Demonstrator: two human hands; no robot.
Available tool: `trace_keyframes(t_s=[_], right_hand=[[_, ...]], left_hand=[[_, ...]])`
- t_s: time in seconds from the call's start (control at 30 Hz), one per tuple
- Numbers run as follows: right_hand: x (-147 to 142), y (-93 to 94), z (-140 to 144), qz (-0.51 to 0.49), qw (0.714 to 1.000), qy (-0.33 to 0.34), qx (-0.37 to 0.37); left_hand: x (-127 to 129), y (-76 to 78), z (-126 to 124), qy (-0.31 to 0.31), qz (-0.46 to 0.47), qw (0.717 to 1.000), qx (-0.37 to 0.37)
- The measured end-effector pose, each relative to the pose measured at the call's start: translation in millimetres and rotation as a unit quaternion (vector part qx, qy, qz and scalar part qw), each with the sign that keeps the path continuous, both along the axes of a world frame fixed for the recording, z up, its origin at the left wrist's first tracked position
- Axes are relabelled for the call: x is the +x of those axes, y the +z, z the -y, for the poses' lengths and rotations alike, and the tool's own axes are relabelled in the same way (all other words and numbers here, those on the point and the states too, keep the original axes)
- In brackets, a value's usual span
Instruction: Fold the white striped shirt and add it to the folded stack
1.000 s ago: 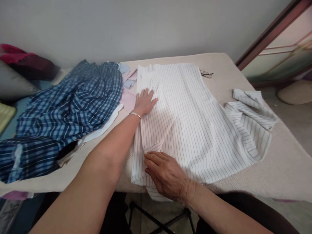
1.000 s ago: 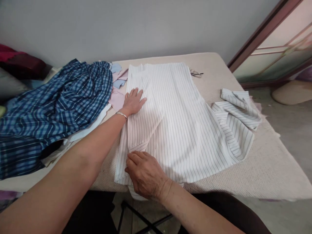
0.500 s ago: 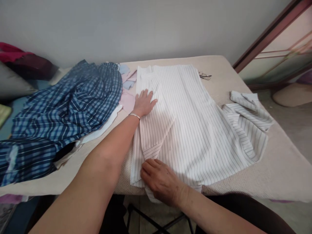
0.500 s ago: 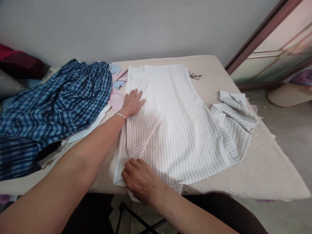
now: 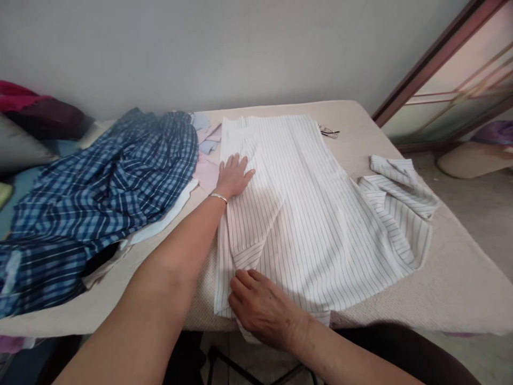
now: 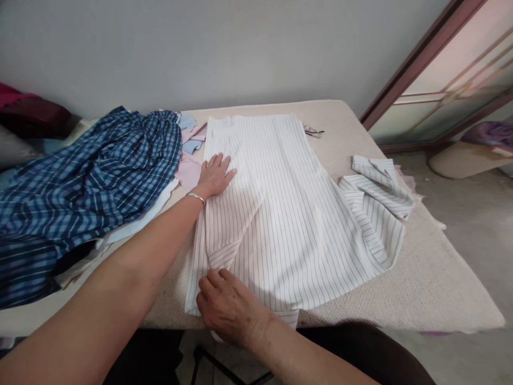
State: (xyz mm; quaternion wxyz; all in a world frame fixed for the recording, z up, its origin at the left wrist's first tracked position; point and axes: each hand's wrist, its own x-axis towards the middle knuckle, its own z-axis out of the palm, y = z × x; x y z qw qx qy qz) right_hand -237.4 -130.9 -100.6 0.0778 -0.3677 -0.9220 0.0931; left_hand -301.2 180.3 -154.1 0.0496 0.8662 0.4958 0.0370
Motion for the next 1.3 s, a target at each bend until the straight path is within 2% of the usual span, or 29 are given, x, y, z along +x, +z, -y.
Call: trace_keyframes(t_s=[0.43,0.77,0.93,1.0,1.07,1.13,1.3], right_hand=[[-1,-1.6,1,0.014,1.000,0.006,0.006],[-1,0.9,-2,0.016,0.999,0.011,-0.038],[-1,-4.2,-3,0.010,0.999,0.002,-0.047],[-2,-6.0,-4,0.011,0.999,0.006,-0.038],[-3,-7.0,-4,0.012,0.999,0.008,-0.032],[-3,-7.4,-5,0.011,0.999,0.006,-0.030],[-3,-13.0,-4,-0.009,1.000,-0.006,-0.019]], left_hand=[[-1,0.4,1,0.001,0.000,1.000,0.001],[-1,-1.8,1,0.001,0.023,1.000,-0.008],[-7,5.8,-9,-0.002,0.091,0.996,-0.018],[-15,15.7,-17,0.028,0.141,0.990,-0.005],[-23,27.5,-23,0.107,0.151,0.983,0.012],[-30,37.7,-22,0.182,0.124,0.975,0.008],[-32,45.3,4,0.213,0.072,0.973,-0.056]])
